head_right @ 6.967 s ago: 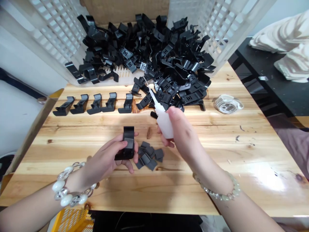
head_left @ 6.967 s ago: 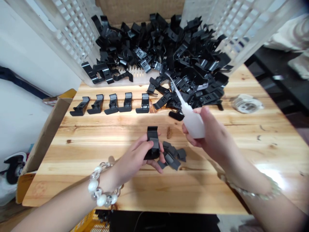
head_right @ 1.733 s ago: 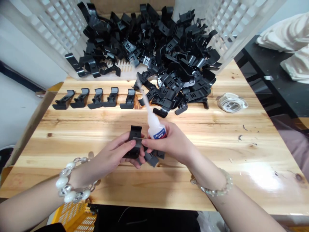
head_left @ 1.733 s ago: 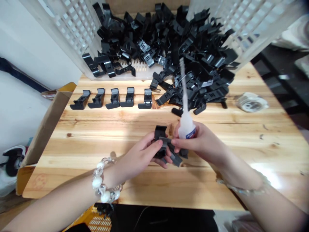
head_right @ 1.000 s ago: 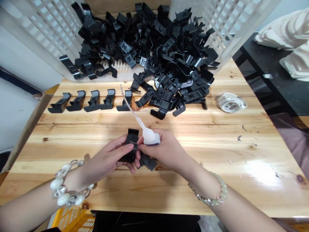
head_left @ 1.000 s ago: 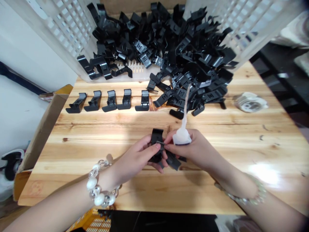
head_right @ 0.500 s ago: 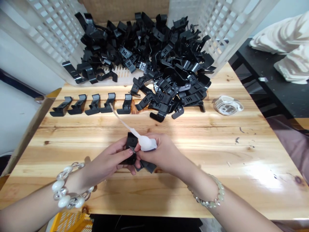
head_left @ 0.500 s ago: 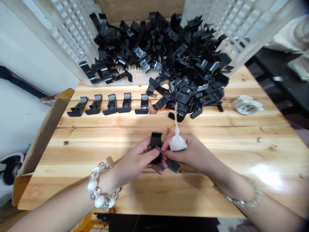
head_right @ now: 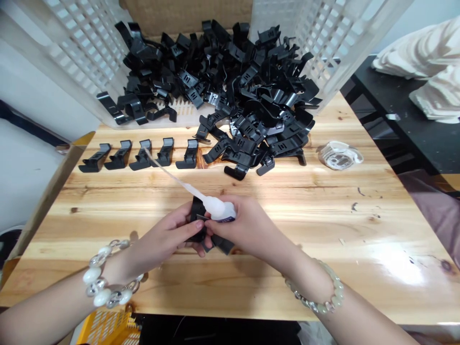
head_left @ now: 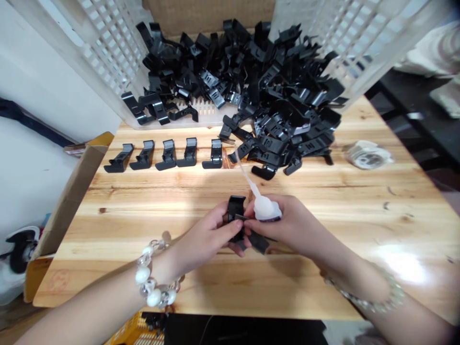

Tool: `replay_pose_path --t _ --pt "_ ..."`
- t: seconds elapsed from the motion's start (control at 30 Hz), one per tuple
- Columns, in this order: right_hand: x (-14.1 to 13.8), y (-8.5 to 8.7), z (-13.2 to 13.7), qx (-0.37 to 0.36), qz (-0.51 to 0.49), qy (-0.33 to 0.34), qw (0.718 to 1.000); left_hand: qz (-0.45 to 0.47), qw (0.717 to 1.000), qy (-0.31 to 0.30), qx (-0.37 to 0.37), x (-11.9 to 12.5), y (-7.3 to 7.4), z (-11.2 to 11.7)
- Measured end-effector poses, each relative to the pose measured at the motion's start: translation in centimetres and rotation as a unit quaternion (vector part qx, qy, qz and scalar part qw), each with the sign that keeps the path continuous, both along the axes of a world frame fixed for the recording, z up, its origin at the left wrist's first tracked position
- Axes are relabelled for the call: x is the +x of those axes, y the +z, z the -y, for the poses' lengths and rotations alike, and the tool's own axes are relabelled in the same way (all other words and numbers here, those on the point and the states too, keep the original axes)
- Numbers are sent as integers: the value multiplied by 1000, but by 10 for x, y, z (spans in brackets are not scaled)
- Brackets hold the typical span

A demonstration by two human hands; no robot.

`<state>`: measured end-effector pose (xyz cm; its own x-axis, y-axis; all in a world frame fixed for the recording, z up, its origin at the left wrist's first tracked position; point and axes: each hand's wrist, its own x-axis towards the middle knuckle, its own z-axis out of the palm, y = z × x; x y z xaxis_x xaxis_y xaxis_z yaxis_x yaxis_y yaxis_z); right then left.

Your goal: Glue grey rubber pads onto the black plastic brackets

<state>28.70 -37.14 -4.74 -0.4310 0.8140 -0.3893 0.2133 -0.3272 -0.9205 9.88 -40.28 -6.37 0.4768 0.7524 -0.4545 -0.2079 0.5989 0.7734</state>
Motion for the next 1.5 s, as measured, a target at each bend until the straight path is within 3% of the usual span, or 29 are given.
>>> replay_pose_path --t 0.3,0.63,0.9,1.13,1.33,1.5 --pt "1 -6 1 16 -34 5 999 10 1000 19 -6 -1 5 1" --pt "0 -5 -4 -35 -30 5 999 -12 999 12 47 2 -2 3" --pt "1 -6 -3 -80 -85 28 993 -48 995 -4 92 2 -1 8" --pt "1 -3 -2 -3 -68 -27 997 -29 997 -22 66 0 -2 7" --pt "0 -8 -2 173 -13 -89 981 20 999 -46 5 2 1 7" --pt "-3 -13 -1 245 7 -86 966 14 998 -52 12 2 2 6"
